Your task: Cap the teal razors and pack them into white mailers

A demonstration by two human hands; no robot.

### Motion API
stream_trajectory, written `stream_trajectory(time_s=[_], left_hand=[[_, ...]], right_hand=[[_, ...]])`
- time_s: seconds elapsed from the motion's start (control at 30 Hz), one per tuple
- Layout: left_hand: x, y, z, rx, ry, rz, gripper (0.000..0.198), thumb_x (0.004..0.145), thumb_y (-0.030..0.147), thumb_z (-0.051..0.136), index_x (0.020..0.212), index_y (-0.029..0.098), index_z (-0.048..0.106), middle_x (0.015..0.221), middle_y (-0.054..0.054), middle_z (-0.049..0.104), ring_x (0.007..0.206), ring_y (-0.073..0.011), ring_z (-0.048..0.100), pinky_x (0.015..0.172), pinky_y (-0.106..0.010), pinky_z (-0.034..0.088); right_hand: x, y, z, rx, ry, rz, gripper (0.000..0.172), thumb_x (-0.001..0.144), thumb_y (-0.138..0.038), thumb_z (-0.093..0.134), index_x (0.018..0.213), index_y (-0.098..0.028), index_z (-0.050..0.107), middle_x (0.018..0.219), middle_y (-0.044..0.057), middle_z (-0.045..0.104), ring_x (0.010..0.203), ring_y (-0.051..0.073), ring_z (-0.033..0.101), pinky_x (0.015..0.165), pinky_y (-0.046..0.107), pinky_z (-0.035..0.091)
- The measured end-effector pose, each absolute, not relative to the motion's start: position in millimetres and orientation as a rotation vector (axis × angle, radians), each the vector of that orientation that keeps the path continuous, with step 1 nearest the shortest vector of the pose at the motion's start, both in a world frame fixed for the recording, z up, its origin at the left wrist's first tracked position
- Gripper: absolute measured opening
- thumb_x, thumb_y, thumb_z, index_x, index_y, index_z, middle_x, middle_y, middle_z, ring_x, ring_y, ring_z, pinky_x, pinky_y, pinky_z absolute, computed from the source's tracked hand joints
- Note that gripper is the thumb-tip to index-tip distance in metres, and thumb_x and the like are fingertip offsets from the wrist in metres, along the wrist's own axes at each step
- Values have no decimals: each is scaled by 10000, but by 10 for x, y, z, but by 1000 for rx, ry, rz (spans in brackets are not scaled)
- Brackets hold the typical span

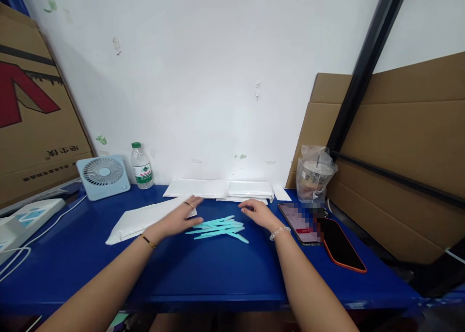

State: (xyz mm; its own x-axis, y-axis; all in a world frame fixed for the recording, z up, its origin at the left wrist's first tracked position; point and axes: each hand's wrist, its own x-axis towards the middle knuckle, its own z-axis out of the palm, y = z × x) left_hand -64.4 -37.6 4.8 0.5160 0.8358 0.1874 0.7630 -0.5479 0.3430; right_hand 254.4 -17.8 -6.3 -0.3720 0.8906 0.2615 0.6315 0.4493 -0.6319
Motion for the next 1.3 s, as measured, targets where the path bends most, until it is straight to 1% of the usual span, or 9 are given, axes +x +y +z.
stream_trajectory(time_s=[0.13, 0.33, 0.4, 0.47, 0.53, 0.63, 0.77, 1.03, 1.3], left_hand=[[-95, -558, -107, 2540, 1236, 224, 682, 870, 589, 280, 1429, 201, 225, 1495, -122, 161, 1378, -295, 93, 1084, -496, 127], [115, -765, -105, 2555, 1151, 39, 754, 839, 625, 316, 1448, 249, 80, 1511, -97, 60, 1378, -320, 42, 1058, -582, 54], [129, -740, -40, 2540, 1151, 117, 743, 838, 624, 320, 1445, 240, 130, 1501, -110, 153, 1370, -315, 121, 1064, -546, 118], [154, -630, 21, 2510, 1244, 262, 649, 857, 569, 331, 1393, 203, 304, 1414, -140, 360, 1302, -302, 301, 1024, -469, 264], [183, -463, 59, 2453, 1393, 358, 504, 832, 480, 432, 1217, 166, 517, 1225, -152, 542, 1130, -287, 487, 890, -383, 397], [209, -221, 64, 2377, 1466, 272, 262, 718, 339, 582, 904, 165, 646, 933, -98, 655, 849, -237, 597, 674, -293, 432], [192, -78, 0, 2295, 1409, 260, 166, 675, 307, 603, 774, 187, 659, 743, -30, 666, 657, -168, 590, 528, -231, 370], [-14, -3, -111, 2246, 1400, 372, 152, 683, 291, 584, 761, 186, 663, 707, -17, 657, 618, -140, 566, 517, -215, 351], [-53, -98, -63, 2366, 1272, 493, 322, 650, 469, 640, 818, 196, 664, 822, -30, 644, 714, -159, 563, 585, -227, 379]], right_hand=[[2607, -103, -78, -1276, -2262, 808, 313, 761, -400, 601, 949, -163, 686, 707, 20, 631, 630, 145, 549, 618, 265, 433], [2552, -109, -245, -1205, -2218, 820, 292, 772, -407, 604, 943, -184, 685, 705, 5, 583, 609, 118, 500, 577, 235, 398], [2530, -119, -283, -1209, -2226, 732, 284, 740, -396, 646, 939, -197, 683, 762, 9, 577, 620, 116, 495, 584, 236, 401], [2489, -120, -301, -1214, -2222, 614, 272, 718, -370, 675, 940, -212, 676, 833, 15, 571, 660, 122, 504, 612, 242, 409], [2440, -114, -306, -1210, -2233, 552, 190, 726, -320, 671, 881, -211, 674, 869, 18, 565, 705, 130, 516, 645, 247, 416], [2390, -104, -304, -1232, -2255, 561, 91, 752, -275, 639, 783, -191, 656, 858, 22, 561, 725, 133, 520, 651, 243, 418], [2401, -92, -302, -1256, -2261, 596, 93, 753, -280, 632, 774, -190, 644, 809, 13, 554, 686, 126, 508, 602, 233, 406], [2645, 31, -321, -1365, -2147, 801, 161, 727, -319, 640, 748, -161, 619, 652, -1, 580, 584, 120, 502, 521, 226, 376], [2403, -173, -199, -1130, -2332, 591, 179, 751, -370, 648, 833, -211, 666, 863, 26, 535, 705, 134, 501, 617, 249, 415]])
